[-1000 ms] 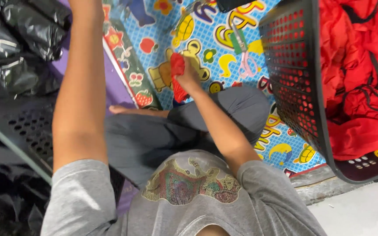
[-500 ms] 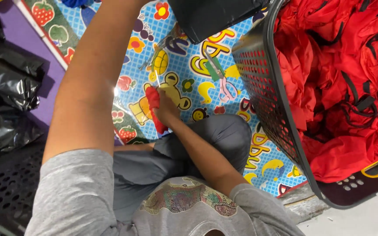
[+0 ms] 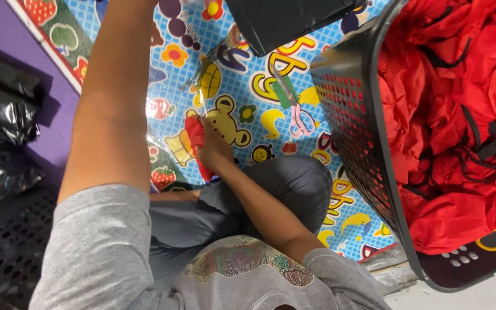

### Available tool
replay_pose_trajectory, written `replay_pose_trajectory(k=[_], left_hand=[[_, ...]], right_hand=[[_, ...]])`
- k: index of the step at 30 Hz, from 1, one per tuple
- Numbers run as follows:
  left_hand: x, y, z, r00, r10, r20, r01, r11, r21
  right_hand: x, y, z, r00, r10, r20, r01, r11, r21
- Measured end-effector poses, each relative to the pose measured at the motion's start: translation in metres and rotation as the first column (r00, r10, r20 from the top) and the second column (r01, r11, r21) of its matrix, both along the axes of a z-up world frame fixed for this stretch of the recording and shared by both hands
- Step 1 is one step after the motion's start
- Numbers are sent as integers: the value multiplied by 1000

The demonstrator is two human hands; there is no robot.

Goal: Inspecting red fabric covers and trimming excess threads with scissors while sitting on the floor.

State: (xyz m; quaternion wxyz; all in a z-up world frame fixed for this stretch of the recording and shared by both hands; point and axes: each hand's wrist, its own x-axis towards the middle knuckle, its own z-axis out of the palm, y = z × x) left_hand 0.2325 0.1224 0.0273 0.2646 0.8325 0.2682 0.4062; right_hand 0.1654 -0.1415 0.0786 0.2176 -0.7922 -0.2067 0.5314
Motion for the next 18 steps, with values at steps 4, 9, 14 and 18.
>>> replay_pose_trajectory(k=[4, 9, 14, 18], left_hand=[[-64, -21, -15, 990, 86, -109, -85, 996, 15], [-114, -47, -20, 966, 168, -195, -160, 986, 55], [-168, -120, -10, 951, 154, -267, -165, 986, -20], [-199, -186, -23, 888, 18, -459, -57, 996, -70]], right_hand=[[-7, 0, -12, 1000, 17, -15, -17, 1000, -12], [-11, -10, -54, 998, -15, 65, 12, 998, 56], [-14, -20, -83, 979, -44, 198, 17, 991, 136], [-4, -31, -80, 969, -155, 193, 125, 980, 156]])
